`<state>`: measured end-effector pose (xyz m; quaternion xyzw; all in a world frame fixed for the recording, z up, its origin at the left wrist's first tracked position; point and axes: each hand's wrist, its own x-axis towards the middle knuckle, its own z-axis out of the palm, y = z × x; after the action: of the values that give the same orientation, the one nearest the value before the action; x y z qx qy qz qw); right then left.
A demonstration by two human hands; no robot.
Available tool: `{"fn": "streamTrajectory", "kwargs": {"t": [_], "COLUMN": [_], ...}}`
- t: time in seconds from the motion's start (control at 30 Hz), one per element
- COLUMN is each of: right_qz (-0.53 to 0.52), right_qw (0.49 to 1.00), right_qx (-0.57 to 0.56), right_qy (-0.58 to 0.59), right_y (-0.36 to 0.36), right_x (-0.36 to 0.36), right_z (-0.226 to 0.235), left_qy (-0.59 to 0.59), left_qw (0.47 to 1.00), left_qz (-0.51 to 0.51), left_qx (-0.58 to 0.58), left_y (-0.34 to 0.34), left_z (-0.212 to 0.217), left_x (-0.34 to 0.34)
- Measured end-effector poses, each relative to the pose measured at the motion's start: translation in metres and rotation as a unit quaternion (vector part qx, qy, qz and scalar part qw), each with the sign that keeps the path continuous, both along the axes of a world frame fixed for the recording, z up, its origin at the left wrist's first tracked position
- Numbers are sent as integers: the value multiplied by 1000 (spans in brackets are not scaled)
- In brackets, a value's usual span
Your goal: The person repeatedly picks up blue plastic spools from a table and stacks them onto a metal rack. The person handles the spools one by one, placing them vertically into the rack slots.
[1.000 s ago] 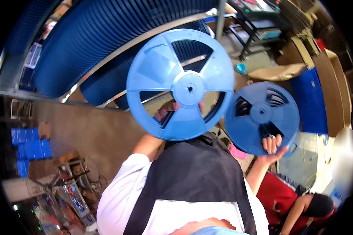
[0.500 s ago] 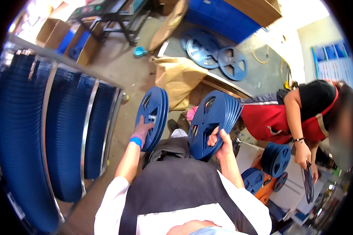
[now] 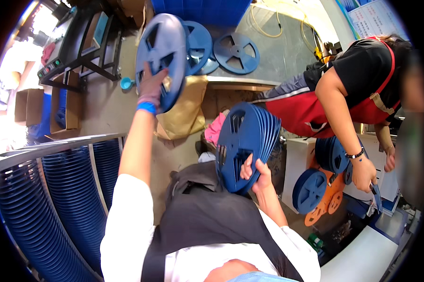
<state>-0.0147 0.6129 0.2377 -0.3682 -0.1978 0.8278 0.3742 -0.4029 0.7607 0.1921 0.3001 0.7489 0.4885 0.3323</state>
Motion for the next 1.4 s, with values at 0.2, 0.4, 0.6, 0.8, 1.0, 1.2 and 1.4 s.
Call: {"fn": "streamTrajectory", "kwargs": {"t": [0.2,0.4,0.6,0.8,1.0,1.2,1.4], "right_qz": [44,135,213,294,444,551,372], "right_qw": [976,900,854,833,826,831,928], "right_qx": [46,44,-26,-76,-18,75,-24], "right_qy": [207,412,474,462,347,20,15], "right_y": [48,85,92,99,53,-22,30], "right_x": [-18,-69,-111,-118,-132,-161,-141], "right_z": [13,17,27,12,31,68,44], "left_qy": [-549,-599,-592,-446,-207,-420,-538], "left_qw": [826,732,656,778,925,849,726], "left_qz": [21,109,164,303,273,241,151], "left_qx": [126,306,438,325,167,210,401], "left_y": [-204,-334,-380,-376,-309,-328,-385], "left_z": [-3,18,67,81,63,44,54], "left_x": [-29,-1,50,112,160,151,147]}}
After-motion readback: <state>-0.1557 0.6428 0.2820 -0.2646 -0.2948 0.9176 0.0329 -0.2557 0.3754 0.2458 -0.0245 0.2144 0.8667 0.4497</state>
